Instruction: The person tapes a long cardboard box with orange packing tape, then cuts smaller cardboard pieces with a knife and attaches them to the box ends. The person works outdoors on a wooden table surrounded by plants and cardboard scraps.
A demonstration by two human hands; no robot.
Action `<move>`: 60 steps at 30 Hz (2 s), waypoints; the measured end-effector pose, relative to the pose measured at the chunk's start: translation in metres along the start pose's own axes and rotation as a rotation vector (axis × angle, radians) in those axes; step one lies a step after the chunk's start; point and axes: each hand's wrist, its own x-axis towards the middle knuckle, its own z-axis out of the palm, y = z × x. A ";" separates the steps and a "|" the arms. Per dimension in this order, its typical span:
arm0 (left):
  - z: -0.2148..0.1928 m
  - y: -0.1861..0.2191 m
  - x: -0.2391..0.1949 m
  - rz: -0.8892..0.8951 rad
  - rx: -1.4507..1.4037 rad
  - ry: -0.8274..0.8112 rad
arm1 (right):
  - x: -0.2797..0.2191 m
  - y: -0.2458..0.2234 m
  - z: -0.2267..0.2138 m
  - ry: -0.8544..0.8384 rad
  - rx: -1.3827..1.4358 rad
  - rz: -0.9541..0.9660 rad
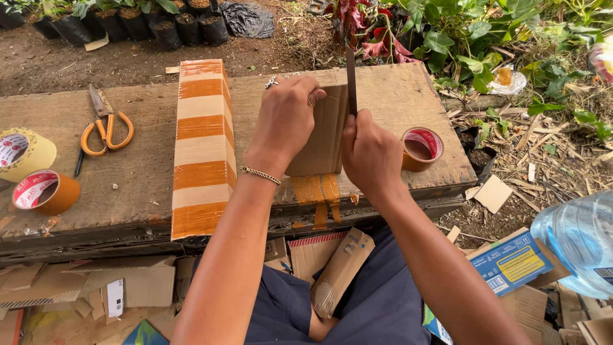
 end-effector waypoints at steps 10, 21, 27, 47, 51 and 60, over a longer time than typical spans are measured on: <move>-0.001 0.002 -0.002 0.002 -0.009 0.039 | 0.029 -0.003 0.009 0.014 -0.086 -0.062; 0.004 -0.001 -0.004 -0.020 -0.042 0.047 | 0.028 0.001 0.014 -0.059 -0.149 -0.018; -0.004 0.005 0.000 -0.011 -0.032 0.025 | 0.007 0.002 0.008 -0.100 -0.162 -0.031; 0.002 0.000 -0.009 0.157 0.136 0.088 | 0.032 -0.001 0.006 -0.036 -0.163 -0.077; 0.012 0.004 -0.012 0.033 0.118 0.106 | 0.015 0.004 0.012 -0.092 -0.111 -0.031; 0.014 -0.001 -0.013 0.091 0.129 0.124 | -0.019 0.005 0.021 -0.147 -0.059 0.020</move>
